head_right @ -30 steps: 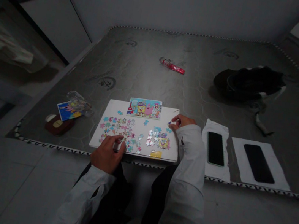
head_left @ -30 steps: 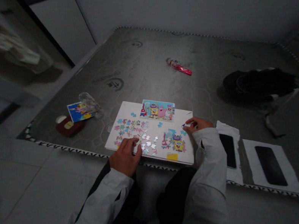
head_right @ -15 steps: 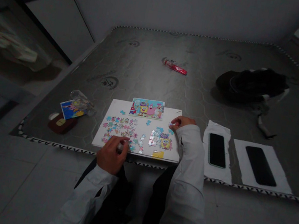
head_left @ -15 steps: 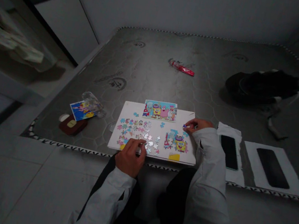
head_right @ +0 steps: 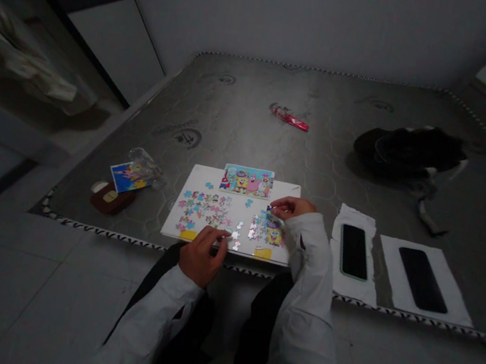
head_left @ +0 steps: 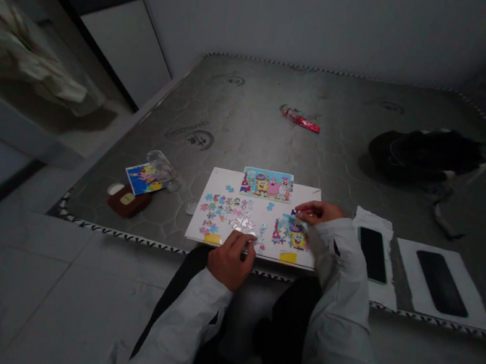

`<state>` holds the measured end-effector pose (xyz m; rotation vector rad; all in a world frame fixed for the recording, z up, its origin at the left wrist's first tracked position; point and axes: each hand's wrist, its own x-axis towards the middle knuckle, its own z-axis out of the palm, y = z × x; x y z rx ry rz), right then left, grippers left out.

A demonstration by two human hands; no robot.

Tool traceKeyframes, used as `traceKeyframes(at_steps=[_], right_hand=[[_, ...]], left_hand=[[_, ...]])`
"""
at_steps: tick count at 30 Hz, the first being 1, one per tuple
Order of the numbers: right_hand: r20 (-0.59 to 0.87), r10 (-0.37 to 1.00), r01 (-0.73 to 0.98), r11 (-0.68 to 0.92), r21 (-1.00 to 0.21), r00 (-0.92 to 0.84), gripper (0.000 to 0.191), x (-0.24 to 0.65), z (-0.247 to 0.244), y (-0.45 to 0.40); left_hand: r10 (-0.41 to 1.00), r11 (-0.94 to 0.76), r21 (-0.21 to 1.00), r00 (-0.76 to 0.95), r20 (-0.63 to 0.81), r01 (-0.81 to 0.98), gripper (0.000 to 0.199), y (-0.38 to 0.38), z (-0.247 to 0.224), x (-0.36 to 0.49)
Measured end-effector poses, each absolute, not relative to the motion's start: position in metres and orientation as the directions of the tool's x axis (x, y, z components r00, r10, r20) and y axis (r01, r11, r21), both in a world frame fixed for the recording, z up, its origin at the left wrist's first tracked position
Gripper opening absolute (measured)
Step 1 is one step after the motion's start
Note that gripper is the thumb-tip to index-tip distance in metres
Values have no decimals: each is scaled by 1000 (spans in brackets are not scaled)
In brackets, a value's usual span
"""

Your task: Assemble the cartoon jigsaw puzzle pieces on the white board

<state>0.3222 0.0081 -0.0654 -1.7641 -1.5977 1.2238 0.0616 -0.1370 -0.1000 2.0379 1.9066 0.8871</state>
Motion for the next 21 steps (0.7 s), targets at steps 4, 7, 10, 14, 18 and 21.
traceKeyframes(at_steps=[4, 7, 10, 14, 18, 21], right_hand=[[-350, 933, 544, -253, -800, -81, 22, 318, -66, -12], [-370, 928, 599, -269, -754, -48, 20, 318, -68, -31], [-371, 927, 600, -265, -755, -58, 16, 316, -74, -48], [-381, 922, 574, -277, -771, -66, 23, 311, -92, -62], [-333, 942, 627, -238, -742, -36, 34, 301, -112, -65], [-263, 963, 698, -228, -678, 59, 38, 290, -119, -65]], left_hand=[[973, -165, 545, 45, 227, 822, 27, -138, -99, 67], [984, -152, 541, 75, 162, 827, 29, -139, -97, 70], [988, -151, 531, 107, 112, 834, 30, -139, -95, 72], [987, -154, 504, 151, 46, 850, 33, -139, -92, 76], [982, -154, 449, 186, -27, 880, 39, -139, -87, 82], [973, -166, 425, 219, -77, 890, 42, -138, -83, 85]])
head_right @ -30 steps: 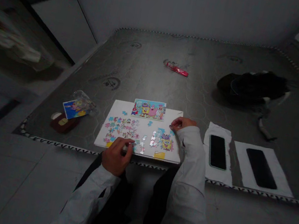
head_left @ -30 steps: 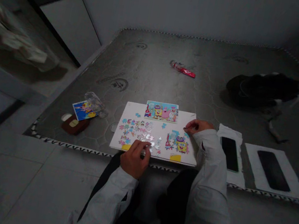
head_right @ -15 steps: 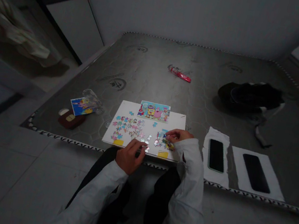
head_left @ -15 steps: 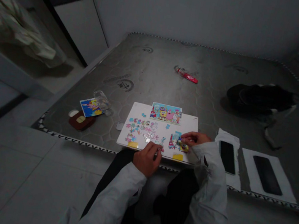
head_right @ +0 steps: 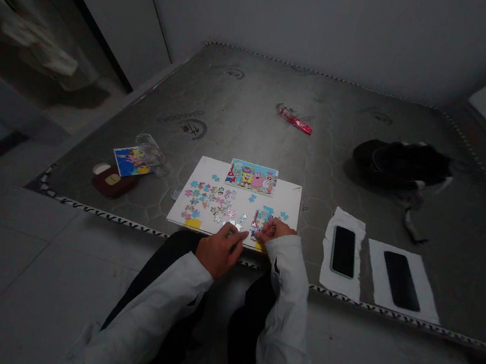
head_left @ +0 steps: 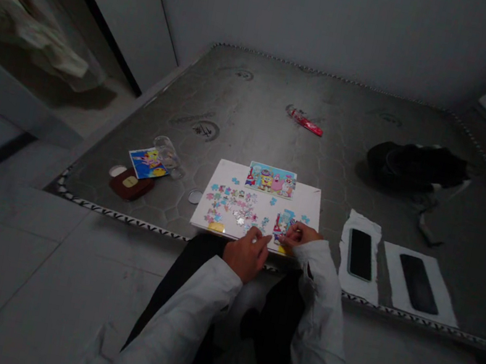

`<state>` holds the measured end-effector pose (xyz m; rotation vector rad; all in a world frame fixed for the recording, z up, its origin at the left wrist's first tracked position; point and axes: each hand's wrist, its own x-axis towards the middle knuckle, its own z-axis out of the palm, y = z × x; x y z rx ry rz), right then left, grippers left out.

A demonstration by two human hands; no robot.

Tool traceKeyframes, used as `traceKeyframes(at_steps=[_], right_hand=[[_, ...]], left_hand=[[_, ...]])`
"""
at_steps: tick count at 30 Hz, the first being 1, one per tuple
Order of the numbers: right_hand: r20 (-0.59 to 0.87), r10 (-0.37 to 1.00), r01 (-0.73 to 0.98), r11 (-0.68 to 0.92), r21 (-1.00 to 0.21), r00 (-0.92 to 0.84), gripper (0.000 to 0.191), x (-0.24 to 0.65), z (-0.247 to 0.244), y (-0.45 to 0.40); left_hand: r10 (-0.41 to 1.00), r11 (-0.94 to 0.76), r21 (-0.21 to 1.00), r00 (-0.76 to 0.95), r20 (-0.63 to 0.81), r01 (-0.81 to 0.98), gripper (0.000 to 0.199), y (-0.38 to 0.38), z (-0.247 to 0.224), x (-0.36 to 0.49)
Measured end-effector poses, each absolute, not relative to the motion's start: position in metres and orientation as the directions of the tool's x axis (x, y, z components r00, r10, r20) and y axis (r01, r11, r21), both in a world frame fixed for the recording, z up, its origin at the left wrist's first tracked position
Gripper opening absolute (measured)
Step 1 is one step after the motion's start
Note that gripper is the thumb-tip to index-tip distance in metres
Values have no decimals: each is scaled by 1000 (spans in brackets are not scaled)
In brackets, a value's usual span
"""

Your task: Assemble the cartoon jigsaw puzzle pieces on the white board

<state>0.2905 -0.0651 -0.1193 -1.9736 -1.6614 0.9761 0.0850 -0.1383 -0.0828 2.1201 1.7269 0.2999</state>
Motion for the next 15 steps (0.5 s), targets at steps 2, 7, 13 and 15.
traceKeyframes(at_steps=[2, 7, 13, 15], right_hand=[[-266, 959, 728, -251, -638, 98, 37, 285, -120, -65], [-297, 955, 758, -208, -618, 20, 33, 280, -106, -65], [-348, 937, 841, -208, -499, 26, 31, 269, -72, -67], [-343, 939, 863, -182, -471, 11, 30, 265, -65, -67]], left_hand=[[967, -170, 418, 233, -103, 893, 44, -138, -81, 86], [964, -179, 405, 243, -112, 897, 46, -138, -84, 85], [960, -205, 405, 263, -95, 891, 45, -139, -90, 85], [961, -200, 405, 259, -96, 892, 45, -140, -89, 86]])
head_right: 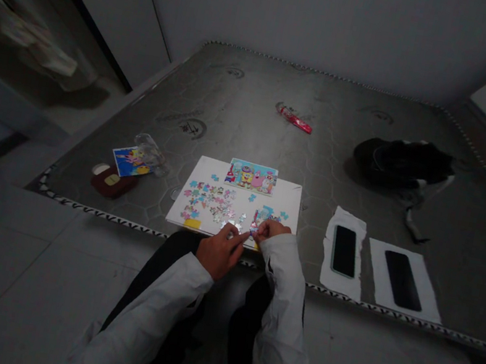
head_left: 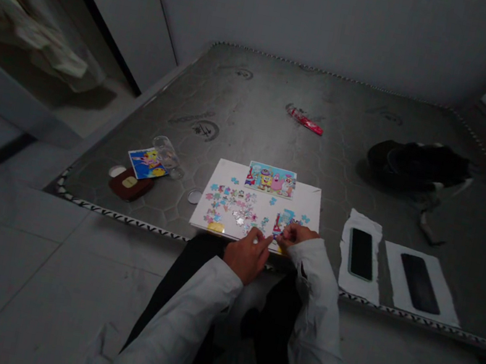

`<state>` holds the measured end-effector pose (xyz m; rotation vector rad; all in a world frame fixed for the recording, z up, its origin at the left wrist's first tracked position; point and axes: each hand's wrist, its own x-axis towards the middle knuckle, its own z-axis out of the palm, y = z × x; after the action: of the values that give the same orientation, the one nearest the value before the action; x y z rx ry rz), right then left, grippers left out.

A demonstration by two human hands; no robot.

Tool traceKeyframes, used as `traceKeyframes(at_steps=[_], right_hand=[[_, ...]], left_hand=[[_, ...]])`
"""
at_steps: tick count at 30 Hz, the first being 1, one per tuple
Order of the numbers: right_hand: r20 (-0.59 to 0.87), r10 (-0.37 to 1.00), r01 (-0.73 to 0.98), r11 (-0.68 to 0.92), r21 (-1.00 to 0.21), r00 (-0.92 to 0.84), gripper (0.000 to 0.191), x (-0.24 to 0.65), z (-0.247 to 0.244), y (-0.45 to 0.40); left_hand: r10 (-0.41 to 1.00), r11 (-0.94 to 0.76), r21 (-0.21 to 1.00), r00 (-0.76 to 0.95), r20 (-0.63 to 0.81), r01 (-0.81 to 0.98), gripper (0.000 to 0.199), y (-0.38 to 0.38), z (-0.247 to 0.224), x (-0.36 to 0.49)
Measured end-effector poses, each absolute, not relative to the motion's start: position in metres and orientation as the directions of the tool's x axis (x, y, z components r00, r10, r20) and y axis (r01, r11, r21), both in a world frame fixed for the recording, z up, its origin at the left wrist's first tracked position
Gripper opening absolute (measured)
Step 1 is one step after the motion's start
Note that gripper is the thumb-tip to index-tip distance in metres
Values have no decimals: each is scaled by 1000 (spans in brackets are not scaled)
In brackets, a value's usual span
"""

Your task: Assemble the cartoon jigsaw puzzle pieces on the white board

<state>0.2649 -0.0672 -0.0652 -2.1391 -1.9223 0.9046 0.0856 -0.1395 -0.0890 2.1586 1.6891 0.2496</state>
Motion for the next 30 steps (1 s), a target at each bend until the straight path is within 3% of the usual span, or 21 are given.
traceKeyframes(at_steps=[9, 14, 23, 30], right_hand=[[-243, 970, 870, -115, -480, -6, 32, 263, -71, -67], [-240, 969, 862, -173, -477, 62, 35, 261, -74, -70], [-209, 977, 822, -154, -549, 43, 27, 266, -85, -67], [-229, 970, 844, -193, -500, 86, 16, 262, -79, -67]], left_hand=[[958, -201, 418, 267, -105, 886, 46, -139, -88, 85], [956, -208, 418, 273, -102, 884, 46, -140, -90, 85], [950, -214, 406, 286, -123, 888, 47, -139, -83, 86], [958, -207, 413, 268, -96, 887, 48, -140, -85, 86]])
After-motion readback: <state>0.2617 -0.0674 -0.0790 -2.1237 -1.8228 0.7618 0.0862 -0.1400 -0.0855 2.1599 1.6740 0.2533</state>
